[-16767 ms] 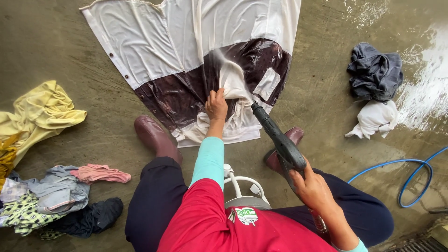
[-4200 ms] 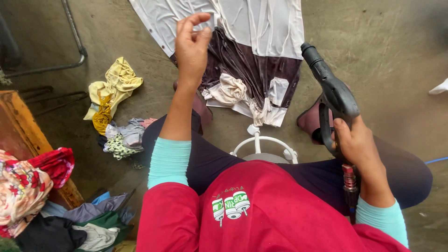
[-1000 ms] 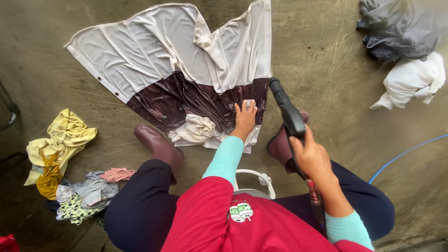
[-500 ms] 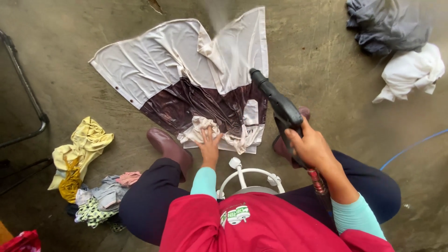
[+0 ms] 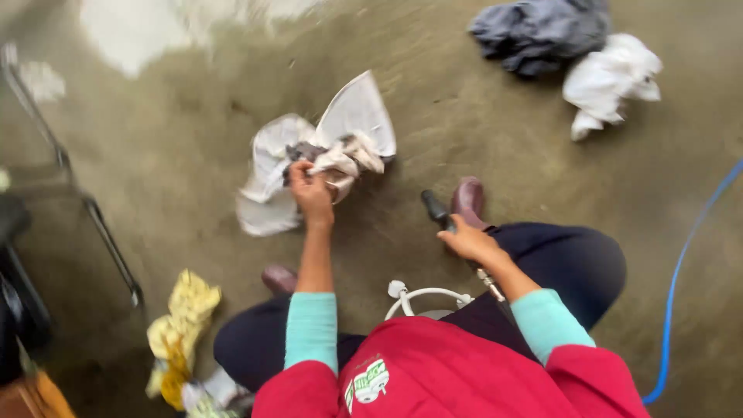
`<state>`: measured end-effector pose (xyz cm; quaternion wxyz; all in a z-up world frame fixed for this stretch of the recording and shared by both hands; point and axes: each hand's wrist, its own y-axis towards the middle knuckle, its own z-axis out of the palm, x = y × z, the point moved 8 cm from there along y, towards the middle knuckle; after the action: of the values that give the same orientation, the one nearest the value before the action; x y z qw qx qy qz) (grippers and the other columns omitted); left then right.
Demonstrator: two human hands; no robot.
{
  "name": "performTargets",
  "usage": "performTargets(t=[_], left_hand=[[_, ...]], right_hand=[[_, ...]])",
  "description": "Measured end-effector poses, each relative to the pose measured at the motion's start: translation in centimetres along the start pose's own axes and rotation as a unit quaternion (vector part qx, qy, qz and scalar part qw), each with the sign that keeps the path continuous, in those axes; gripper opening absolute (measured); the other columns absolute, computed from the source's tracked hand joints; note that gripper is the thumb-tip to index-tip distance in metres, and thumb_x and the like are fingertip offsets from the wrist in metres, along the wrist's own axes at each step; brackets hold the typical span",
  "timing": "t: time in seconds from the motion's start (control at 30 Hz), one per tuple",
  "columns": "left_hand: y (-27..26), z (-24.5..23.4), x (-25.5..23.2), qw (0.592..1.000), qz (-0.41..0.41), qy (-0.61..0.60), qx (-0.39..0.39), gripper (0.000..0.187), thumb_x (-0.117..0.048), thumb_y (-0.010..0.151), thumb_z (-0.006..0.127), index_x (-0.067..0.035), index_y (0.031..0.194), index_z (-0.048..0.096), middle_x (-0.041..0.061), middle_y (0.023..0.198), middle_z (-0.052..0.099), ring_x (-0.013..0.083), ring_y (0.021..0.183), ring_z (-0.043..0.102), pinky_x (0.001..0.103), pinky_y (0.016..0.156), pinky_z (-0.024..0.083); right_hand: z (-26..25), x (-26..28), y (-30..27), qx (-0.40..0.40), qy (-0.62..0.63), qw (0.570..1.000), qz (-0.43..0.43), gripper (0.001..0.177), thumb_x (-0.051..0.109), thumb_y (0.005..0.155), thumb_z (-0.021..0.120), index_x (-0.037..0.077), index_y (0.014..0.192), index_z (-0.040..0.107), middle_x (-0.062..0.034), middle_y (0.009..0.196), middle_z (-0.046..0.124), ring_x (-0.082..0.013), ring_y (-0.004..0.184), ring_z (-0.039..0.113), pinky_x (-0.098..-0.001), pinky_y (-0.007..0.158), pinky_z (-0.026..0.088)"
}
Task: The person sits on a small stool and uses a high-pressure water spray gun to clean a large white and brown patterned cloth laid on the floor. They hold the fabric with one hand while directing the water stream with the other, rinsing different sections of the cloth.
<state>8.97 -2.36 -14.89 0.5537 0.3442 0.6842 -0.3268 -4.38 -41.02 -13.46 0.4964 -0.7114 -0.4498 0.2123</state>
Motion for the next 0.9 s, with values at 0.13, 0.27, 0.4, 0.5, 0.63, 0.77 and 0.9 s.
performTargets(t=[0.13,0.27,0.4,0.5,0.63,0.77,0.9], left_hand=[[1.6,6.9,-22.4,0.981,0.117,-0.139,0.060,0.027,0.006,0.091,0.055,-0.018,0.103,0.053,0.005,0.101,0.058,0.0174,0.082,0.063,0.026,0.068,0.054],[-0.7,14.6,-40.5,0.933,0.144,-0.302,0.132,0.028,0.006,0.089,0.063,-0.017,0.106,0.060,0.016,0.113,0.065,0.0313,0.096,0.070,0.043,0.083,0.060],[-7.7,19.6,-52.6,0.848,0.293,-0.323,0.302,0.026,-0.006,0.100,0.063,-0.014,0.102,0.038,0.003,0.098,0.034,0.0174,0.089,0.034,0.037,0.083,0.036],[-9.1,20.5,-51.4,0.870,0.294,-0.214,0.334,0.033,-0.024,0.100,0.062,-0.019,0.118,0.035,0.006,0.117,0.031,0.0243,0.107,0.031,0.047,0.093,0.035],[-10.1,20.6,-48.3,0.888,0.283,-0.025,0.360,0.065,-0.058,0.101,0.062,-0.027,0.148,0.029,0.010,0.151,0.026,0.0361,0.139,0.024,0.064,0.112,0.033],[-9.5,15.7,-42.5,0.886,0.261,0.103,0.369,0.090,-0.081,0.102,0.064,-0.034,0.167,0.025,0.013,0.174,0.023,0.0435,0.161,0.019,0.076,0.124,0.030],[0.2,-13.6,-21.6,0.944,0.163,0.281,0.053,0.052,-0.006,0.105,0.069,-0.007,0.153,0.050,0.024,0.149,0.047,0.0450,0.142,0.035,0.060,0.118,0.026]], right_hand=[[2.5,-1.1,2.4,0.012,0.007,0.998,-0.057,0.074,0.068,0.094,0.051,0.036,0.159,0.035,-0.0172,0.134,0.070,-0.0382,0.124,0.068,-0.0509,0.100,0.053],[0.1,0.2,-0.3,0.009,0.041,0.996,-0.082,0.079,0.065,0.095,0.048,0.026,0.162,0.031,-0.0207,0.134,0.068,-0.0395,0.119,0.069,-0.0503,0.095,0.054],[-0.8,1.3,-3.0,0.033,0.039,0.992,-0.113,0.074,0.063,0.094,0.042,0.026,0.157,0.028,-0.0171,0.136,0.065,-0.0395,0.120,0.066,-0.0513,0.094,0.052],[0.2,1.3,-1.8,0.021,0.018,0.992,-0.124,0.069,0.066,0.094,0.042,0.025,0.149,0.036,-0.0174,0.133,0.068,-0.0384,0.125,0.066,-0.0521,0.101,0.051],[0.5,1.6,-0.7,0.010,0.005,0.992,-0.122,0.068,0.064,0.095,0.045,0.023,0.148,0.038,-0.0184,0.132,0.069,-0.0393,0.126,0.065,-0.0529,0.101,0.050],[0.7,1.7,-0.6,0.020,-0.003,0.992,-0.127,0.067,0.066,0.093,0.040,0.023,0.144,0.040,-0.0177,0.132,0.069,-0.0390,0.125,0.066,-0.0512,0.102,0.050],[1.3,1.3,-0.3,0.016,-0.009,0.993,-0.115,0.065,0.063,0.093,0.042,0.022,0.143,0.044,-0.0174,0.129,0.070,-0.0380,0.124,0.067,-0.0507,0.101,0.051]])
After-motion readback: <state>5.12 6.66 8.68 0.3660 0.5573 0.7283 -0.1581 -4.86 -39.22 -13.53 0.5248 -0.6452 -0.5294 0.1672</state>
